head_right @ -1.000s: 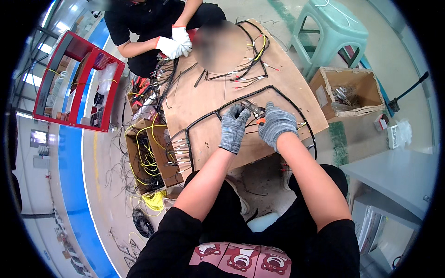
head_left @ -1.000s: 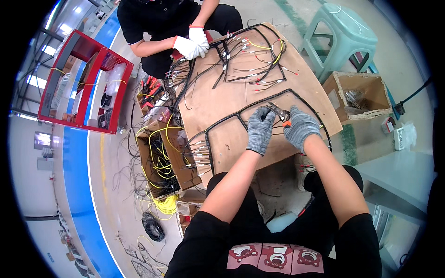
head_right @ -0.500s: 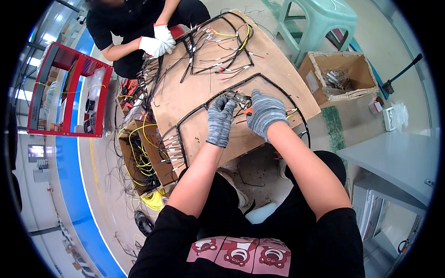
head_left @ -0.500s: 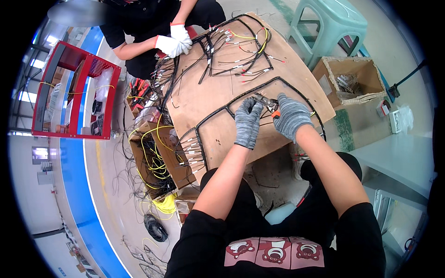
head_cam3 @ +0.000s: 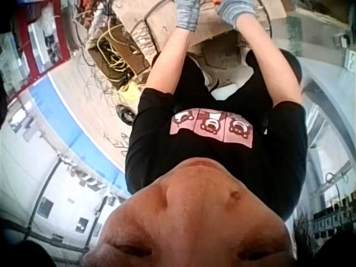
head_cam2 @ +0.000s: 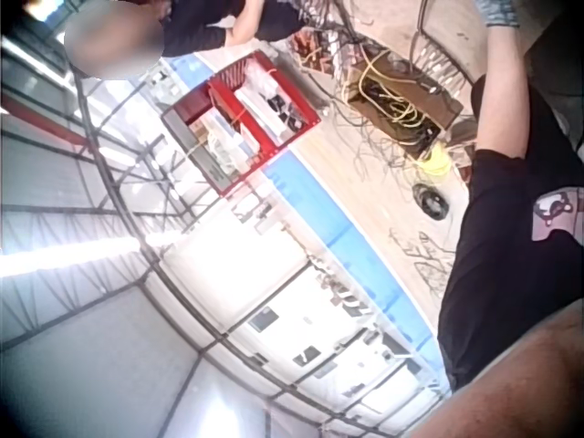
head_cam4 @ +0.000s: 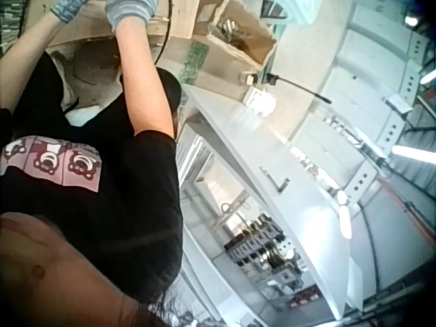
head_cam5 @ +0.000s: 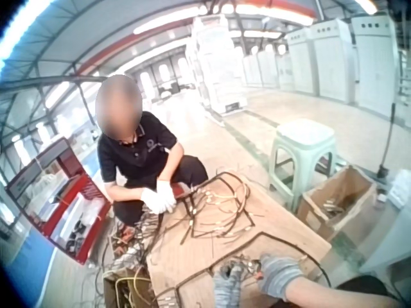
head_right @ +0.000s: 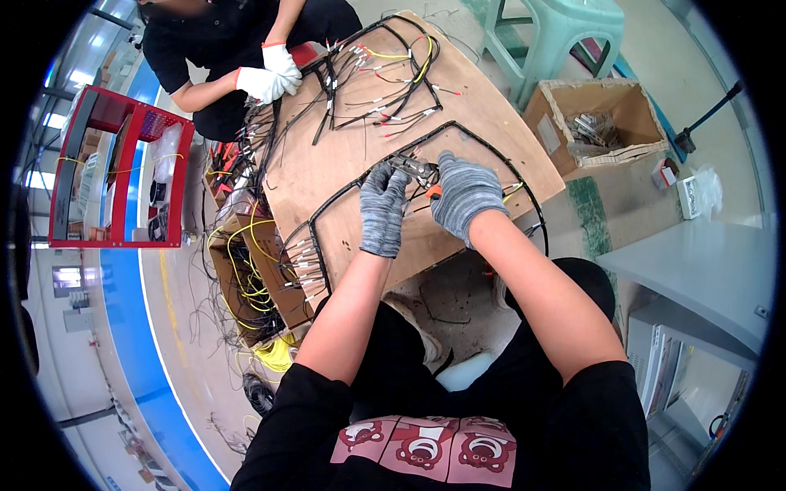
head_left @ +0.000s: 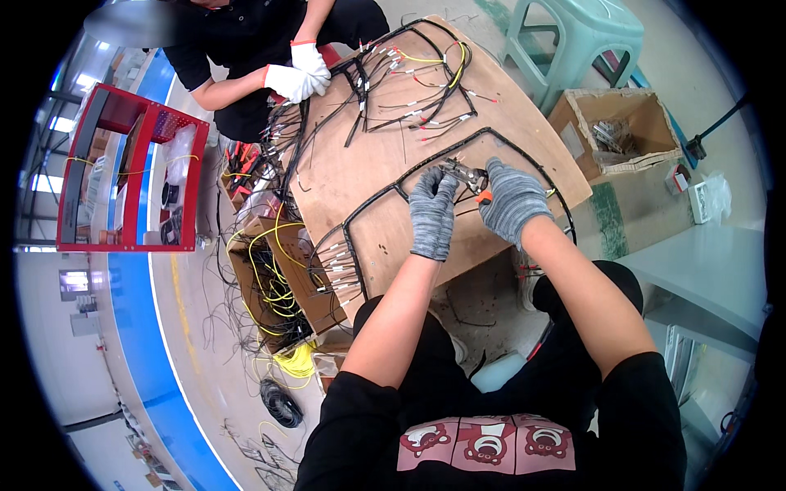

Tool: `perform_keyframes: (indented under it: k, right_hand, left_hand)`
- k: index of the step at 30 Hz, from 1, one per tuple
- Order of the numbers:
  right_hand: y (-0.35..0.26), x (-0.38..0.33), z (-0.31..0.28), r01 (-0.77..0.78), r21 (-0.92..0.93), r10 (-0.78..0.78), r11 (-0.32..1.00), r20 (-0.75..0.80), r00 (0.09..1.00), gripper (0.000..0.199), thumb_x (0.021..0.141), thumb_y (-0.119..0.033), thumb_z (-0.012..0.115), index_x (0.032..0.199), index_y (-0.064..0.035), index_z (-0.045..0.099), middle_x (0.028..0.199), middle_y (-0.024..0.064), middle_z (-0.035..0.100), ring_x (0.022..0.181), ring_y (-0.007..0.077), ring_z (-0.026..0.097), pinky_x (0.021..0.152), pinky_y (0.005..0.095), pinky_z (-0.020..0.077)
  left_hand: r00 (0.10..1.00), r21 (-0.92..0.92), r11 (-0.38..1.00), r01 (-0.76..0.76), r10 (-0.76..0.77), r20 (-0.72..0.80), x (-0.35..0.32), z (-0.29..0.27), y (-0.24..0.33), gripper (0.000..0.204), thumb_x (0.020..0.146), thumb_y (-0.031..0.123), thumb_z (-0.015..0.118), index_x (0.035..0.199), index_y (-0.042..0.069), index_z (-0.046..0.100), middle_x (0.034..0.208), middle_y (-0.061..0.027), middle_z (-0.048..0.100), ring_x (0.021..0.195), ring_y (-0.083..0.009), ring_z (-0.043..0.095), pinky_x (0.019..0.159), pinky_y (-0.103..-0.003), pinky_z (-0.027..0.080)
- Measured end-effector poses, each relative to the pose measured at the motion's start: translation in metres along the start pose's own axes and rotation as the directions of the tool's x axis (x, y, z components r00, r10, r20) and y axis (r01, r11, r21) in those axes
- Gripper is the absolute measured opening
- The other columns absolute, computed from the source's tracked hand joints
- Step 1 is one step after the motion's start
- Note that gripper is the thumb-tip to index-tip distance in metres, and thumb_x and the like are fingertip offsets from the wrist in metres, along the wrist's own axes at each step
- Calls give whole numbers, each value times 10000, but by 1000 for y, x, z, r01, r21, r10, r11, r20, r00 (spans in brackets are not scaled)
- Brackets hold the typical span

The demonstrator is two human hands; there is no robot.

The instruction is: The person sits on the floor and uses wire strippers to remove insulation from multiple black wires laid out on a wooden board. The person repeatedly picks up wires, strips them, and places them back on the board. A coworker is visible working on similar wires across the table.

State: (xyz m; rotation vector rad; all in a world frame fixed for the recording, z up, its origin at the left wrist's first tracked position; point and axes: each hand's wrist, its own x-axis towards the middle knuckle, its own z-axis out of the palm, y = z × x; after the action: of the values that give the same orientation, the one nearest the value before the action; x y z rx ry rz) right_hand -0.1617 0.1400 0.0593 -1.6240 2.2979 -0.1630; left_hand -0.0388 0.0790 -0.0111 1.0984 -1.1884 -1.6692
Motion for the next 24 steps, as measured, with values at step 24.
perform_keyframes:
  k: [24]
  right_hand:
    - [-4,-4,-13,-65,38,58,997,152,987,316,727,-188,591,964,-7,487,888,178,598,844,313,592,733,379,468]
  left_hand:
    - [999,85,995,-44,44,8,2,0,-3,160,820,49,547,951,-41,566,851,-49,584,736,-96,500,686,-219,426]
